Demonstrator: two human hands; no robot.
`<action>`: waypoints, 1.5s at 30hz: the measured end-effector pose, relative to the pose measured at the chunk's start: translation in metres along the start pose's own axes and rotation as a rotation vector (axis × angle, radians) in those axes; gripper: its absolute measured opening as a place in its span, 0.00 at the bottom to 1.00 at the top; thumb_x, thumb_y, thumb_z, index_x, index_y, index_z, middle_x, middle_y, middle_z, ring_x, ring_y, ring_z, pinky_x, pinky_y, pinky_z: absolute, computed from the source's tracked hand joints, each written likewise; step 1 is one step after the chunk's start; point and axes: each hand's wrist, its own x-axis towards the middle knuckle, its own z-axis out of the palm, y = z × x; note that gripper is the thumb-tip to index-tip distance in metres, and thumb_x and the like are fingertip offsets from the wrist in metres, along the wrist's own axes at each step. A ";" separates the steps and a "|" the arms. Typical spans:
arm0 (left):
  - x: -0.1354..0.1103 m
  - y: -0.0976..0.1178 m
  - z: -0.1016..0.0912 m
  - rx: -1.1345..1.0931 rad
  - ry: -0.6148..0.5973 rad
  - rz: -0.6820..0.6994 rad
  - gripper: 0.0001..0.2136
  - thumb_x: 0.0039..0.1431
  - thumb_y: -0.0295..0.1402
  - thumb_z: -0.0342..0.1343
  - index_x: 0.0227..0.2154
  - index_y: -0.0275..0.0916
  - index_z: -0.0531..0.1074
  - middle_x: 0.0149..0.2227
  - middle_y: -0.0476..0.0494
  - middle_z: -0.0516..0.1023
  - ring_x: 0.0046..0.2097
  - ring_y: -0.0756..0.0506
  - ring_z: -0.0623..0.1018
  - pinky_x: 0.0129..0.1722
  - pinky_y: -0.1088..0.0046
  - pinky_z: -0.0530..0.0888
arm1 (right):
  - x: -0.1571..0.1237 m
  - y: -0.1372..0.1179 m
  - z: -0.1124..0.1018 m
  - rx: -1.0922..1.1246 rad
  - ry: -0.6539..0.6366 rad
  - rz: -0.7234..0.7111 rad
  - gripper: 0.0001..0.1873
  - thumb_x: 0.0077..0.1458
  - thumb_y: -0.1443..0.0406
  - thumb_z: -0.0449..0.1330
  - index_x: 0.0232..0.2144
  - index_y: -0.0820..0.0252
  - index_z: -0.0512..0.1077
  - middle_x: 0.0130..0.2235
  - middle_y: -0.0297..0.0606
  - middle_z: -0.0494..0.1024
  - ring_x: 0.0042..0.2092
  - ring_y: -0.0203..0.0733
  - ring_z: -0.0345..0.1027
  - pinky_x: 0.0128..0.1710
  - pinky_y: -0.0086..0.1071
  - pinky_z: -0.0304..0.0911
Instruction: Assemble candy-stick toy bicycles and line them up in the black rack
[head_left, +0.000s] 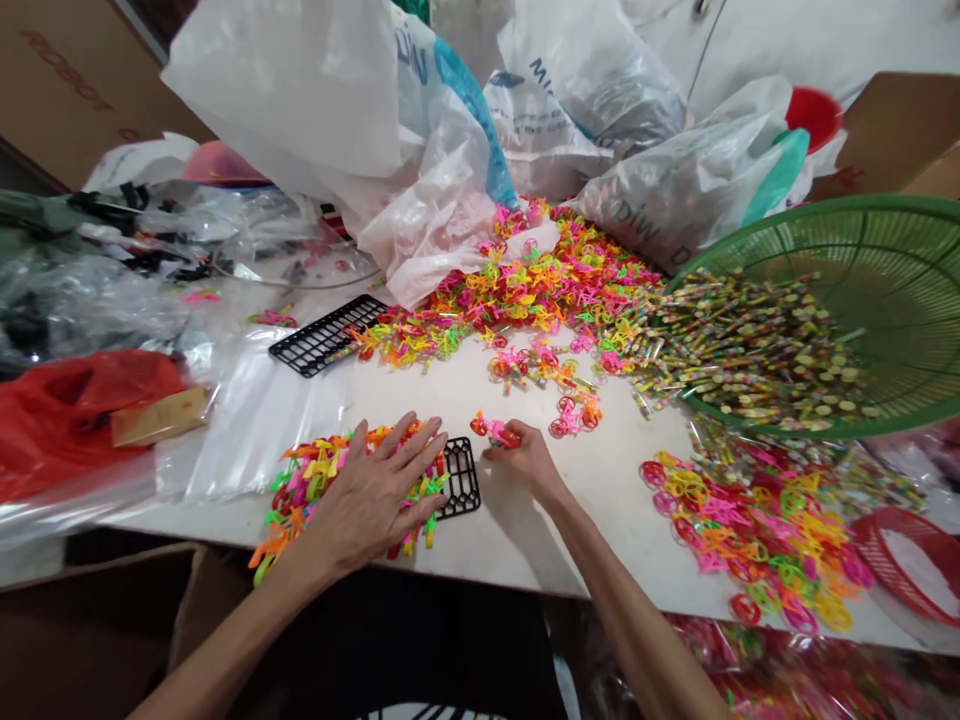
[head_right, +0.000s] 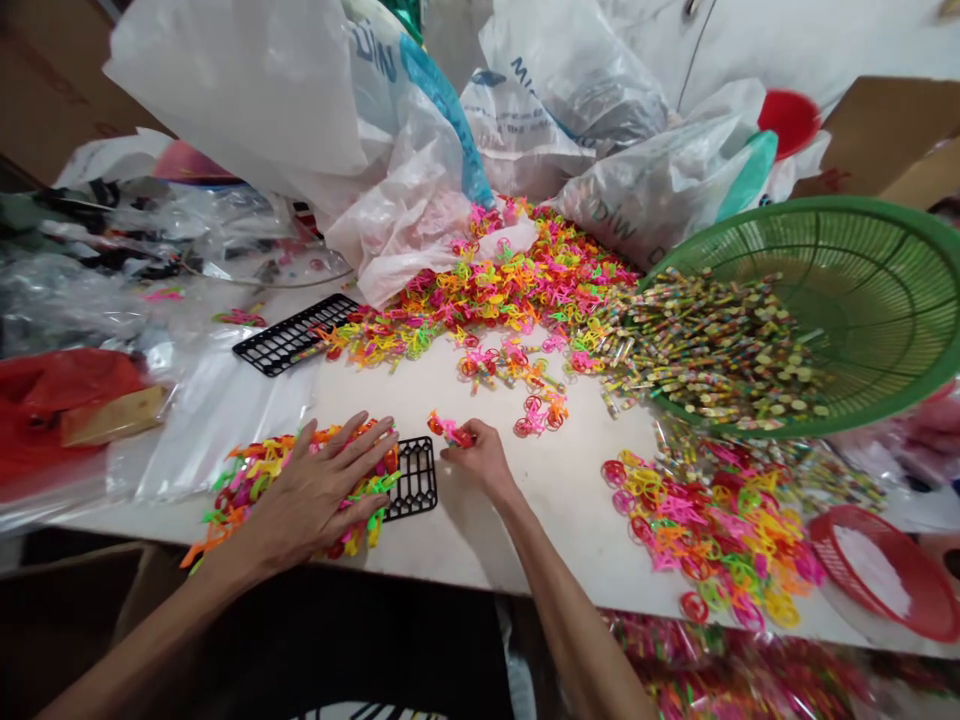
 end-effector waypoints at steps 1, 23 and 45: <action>0.000 0.000 0.000 0.001 -0.007 -0.001 0.26 0.61 0.47 0.40 0.60 0.46 0.48 0.63 0.47 0.51 0.63 0.36 0.51 0.57 0.41 0.42 | -0.005 0.002 0.007 0.075 -0.018 -0.014 0.10 0.37 0.64 0.60 0.23 0.59 0.62 0.20 0.25 0.63 0.22 0.31 0.56 0.22 0.24 0.53; 0.004 0.001 -0.003 0.003 -0.071 -0.030 0.24 0.63 0.45 0.36 0.60 0.46 0.49 0.63 0.51 0.49 0.63 0.40 0.49 0.59 0.45 0.40 | -0.061 -0.010 0.055 -0.374 -0.138 -0.337 0.06 0.48 0.71 0.54 0.23 0.60 0.69 0.29 0.37 0.72 0.31 0.37 0.64 0.29 0.26 0.56; 0.017 0.015 -0.002 0.036 -0.003 -0.087 0.25 0.61 0.48 0.37 0.58 0.44 0.56 0.63 0.46 0.51 0.62 0.34 0.53 0.51 0.41 0.57 | 0.069 -0.029 -0.050 -0.755 0.218 0.006 0.05 0.46 0.67 0.56 0.25 0.63 0.71 0.27 0.39 0.74 0.33 0.41 0.69 0.30 0.29 0.59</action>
